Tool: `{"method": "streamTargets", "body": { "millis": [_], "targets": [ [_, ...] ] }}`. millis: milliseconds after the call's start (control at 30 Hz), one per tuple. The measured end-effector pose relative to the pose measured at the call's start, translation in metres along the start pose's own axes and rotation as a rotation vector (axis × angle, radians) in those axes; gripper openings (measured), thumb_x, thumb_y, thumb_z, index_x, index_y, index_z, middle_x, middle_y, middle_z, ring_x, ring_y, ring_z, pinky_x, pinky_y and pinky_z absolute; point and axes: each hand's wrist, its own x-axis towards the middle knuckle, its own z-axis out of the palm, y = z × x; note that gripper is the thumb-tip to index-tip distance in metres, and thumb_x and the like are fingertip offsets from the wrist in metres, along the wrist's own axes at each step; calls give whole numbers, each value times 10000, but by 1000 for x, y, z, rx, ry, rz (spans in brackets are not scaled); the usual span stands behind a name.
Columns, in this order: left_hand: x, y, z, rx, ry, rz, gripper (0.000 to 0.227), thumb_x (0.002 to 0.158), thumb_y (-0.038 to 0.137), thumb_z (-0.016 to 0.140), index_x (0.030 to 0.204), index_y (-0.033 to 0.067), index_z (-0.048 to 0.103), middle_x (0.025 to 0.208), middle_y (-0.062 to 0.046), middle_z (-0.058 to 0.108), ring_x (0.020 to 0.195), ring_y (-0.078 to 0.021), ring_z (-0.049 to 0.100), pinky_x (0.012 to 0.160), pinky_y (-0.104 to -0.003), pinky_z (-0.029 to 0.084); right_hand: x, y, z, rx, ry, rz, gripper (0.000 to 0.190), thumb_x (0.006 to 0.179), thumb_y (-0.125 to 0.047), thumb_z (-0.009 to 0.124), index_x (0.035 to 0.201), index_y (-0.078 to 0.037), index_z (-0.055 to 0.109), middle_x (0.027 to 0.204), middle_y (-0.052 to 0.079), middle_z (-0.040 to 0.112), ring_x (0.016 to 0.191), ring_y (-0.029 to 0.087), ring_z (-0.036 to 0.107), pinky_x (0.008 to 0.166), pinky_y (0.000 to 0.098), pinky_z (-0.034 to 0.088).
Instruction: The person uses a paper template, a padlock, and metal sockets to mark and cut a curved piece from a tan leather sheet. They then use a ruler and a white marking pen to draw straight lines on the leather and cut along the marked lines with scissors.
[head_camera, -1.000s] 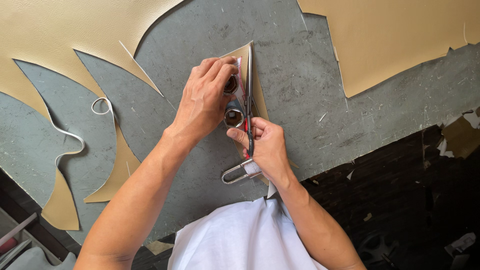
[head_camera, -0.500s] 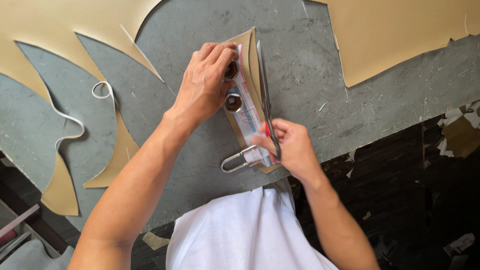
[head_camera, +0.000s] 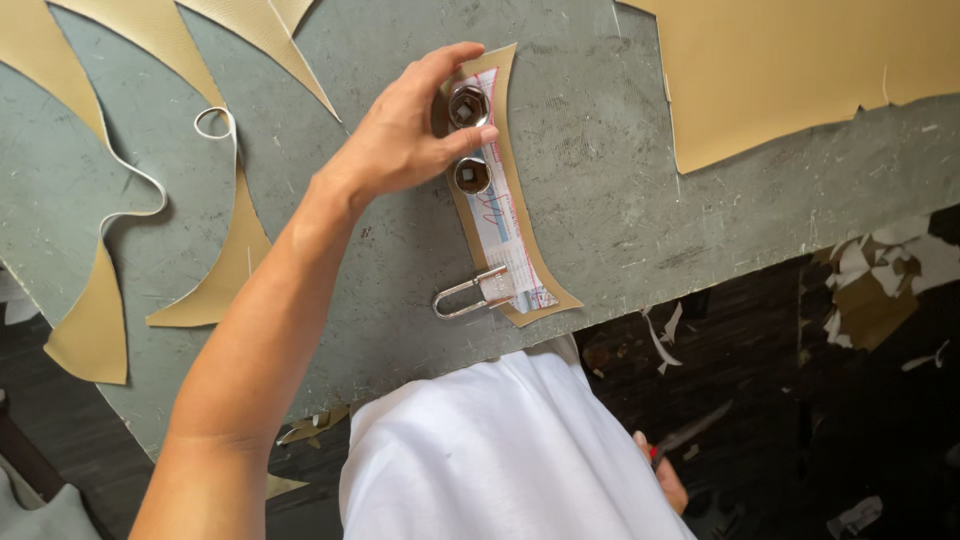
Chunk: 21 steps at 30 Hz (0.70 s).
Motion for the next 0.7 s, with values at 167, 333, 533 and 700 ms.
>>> {"method": "streamTargets", "body": {
  "millis": [167,333,533,700],
  "targets": [
    [-38,29,26,241,294,154,872,895,323,926,1536,83,386,1568,-186,444,1430,-369,447,1213,-467,426,33,-46,-13,7,-49,-289,417,838,-204,842,1182,-19,696,826,62,583,741,113,531,684,343,458],
    [-44,40,72,328,445,-101,891,810,280,869,1535,109,379,1437,-150,474,1251,-362,531,1025,-472,522,87,-136,-36,-541,-25,-862,778,633,-255,946,1302,-34,616,1038,98,615,1015,253,561,884,391,487],
    [-13,36,93,485,535,-241,675,874,116,753,1472,91,441,1249,-174,491,1085,-372,625,808,-456,563,142,-202,-53,-637,-225,-1033,840,601,-220,939,1337,-48,571,1158,104,600,1145,293,531,964,435,472],
    [-15,43,76,518,628,-331,502,879,115,749,1336,80,544,1133,-173,567,1018,-388,645,852,-471,553,200,-230,-77,-690,-341,-1150,812,617,-139,911,1348,-66,564,1144,95,617,1122,301,543,974,412,469]
  ]
}}
